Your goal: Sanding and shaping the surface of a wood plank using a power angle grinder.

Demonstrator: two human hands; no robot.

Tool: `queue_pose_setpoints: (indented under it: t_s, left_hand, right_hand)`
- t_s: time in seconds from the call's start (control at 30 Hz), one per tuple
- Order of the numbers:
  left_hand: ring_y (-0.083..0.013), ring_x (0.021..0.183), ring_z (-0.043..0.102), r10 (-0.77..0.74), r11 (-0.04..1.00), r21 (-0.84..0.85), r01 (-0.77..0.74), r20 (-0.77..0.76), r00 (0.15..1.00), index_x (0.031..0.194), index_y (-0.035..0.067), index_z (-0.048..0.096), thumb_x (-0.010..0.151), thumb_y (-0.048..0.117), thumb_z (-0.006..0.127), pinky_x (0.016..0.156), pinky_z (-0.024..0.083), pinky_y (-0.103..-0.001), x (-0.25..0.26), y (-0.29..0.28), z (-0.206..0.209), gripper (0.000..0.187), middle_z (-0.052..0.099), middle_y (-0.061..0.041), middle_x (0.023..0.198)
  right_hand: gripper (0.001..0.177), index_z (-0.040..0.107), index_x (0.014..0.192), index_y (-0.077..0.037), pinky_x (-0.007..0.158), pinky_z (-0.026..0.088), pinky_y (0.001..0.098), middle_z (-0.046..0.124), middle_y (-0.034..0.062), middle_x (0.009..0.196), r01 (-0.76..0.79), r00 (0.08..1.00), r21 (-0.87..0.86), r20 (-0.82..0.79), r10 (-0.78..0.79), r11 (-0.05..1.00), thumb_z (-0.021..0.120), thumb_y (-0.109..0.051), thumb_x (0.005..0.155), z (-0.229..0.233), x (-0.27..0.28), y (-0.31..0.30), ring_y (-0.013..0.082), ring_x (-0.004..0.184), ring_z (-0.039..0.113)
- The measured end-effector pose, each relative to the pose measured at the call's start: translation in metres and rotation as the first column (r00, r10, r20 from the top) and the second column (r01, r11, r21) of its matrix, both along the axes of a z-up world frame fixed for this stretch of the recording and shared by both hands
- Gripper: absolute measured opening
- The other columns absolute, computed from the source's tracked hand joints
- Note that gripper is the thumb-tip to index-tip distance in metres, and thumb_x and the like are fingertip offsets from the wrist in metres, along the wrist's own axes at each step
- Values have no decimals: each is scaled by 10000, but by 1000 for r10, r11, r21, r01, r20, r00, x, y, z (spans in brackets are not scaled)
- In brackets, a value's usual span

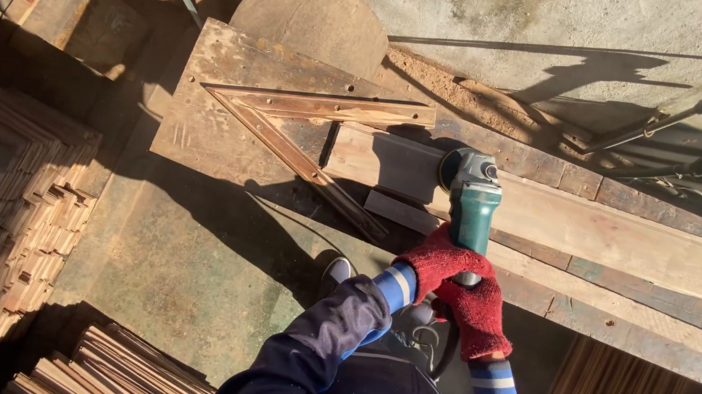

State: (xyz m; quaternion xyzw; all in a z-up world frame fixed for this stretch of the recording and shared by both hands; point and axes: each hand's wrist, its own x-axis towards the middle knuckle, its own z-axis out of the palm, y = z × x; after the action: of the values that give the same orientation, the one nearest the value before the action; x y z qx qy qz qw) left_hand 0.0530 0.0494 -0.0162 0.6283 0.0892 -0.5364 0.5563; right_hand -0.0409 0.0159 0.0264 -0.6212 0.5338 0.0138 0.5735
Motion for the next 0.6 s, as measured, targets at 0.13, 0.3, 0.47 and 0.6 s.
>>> queue_pose_setpoints:
  t_s: [0.13, 0.3, 0.47, 0.6]
  left_hand:
    - [-445, 1197, 615, 39, 999, 29, -39, -4, 999, 1289, 23, 562, 512, 152, 886, 960, 529, -567, 30, 33, 21, 852, 647, -264, 1197]
    - [-458, 1293, 543, 124, 991, 39, -125, 10, 992, 1397, 104, 517, 459, 204, 928, 1015, 468, -592, 55, 67, 6, 1029, 587, -234, 1340]
    - [-312, 1008, 552, 161, 987, -11, -161, -2, 987, 1238, 87, 543, 563, 168, 877, 830, 481, -445, 83, 111, 17, 757, 604, -154, 1125]
    - [-464, 1443, 370, 105, 976, 190, -105, 15, 994, 1550, 22, 343, 588, 175, 867, 1172, 376, -531, 91, 105, 98, 1106, 422, -292, 1513]
  right_hand:
    - [611, 663, 1231, -14, 676, 612, 535, 668, 341, 947, -47, 999, 30, 5, 47, 998, 863, -41, 654, -4, 31, 26, 433, 797, 696]
    - [626, 643, 1256, -11, 527, 620, 470, 658, 324, 803, -107, 994, 126, 11, 107, 986, 850, -18, 665, -19, 61, 52, 400, 616, 688]
    - [652, 629, 1269, -36, 447, 623, 419, 663, 300, 738, -110, 994, 189, 33, 106, 976, 860, -22, 659, -37, 81, 73, 365, 531, 691]
    - [634, 628, 1237, -84, 439, 618, 396, 684, 235, 702, -209, 978, 156, 10, 210, 965, 875, -92, 653, -36, 93, 86, 317, 530, 705]
